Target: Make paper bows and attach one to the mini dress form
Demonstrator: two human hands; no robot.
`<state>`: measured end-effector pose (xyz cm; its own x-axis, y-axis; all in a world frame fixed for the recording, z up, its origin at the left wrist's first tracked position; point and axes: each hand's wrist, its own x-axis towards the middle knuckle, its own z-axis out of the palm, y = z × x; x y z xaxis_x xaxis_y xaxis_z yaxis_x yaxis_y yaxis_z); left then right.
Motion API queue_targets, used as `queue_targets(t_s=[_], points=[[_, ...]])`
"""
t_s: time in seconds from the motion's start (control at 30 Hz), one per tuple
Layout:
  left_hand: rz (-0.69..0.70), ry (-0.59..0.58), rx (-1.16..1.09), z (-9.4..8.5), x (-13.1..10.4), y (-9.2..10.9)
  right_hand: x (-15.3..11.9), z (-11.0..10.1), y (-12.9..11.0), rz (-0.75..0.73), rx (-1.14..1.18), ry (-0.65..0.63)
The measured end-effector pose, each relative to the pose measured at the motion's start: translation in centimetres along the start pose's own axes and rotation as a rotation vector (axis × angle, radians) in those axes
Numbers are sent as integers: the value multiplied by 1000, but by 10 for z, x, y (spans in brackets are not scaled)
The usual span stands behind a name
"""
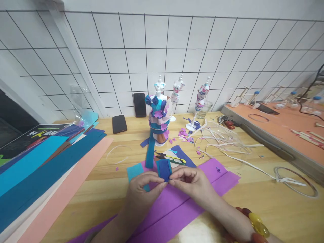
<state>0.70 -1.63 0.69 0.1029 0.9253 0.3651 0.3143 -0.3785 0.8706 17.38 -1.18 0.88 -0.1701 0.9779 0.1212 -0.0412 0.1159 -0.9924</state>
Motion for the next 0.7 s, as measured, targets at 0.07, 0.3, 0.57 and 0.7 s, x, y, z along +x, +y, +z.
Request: queue_targets(t_s=[0.07,0.3,0.57,0.7], points=[[-52,-15,-34,0,0,-1,0,0,0,5,16,-8],[-175,-67,-86,1,1,-2,-2,1,-1,61,59,-1],[-151,-83,-19,2,0,-2,-2,2,0,128,103,-19],[-22,-112,18,2,1,-1,-2,2,1,121,65,-34]])
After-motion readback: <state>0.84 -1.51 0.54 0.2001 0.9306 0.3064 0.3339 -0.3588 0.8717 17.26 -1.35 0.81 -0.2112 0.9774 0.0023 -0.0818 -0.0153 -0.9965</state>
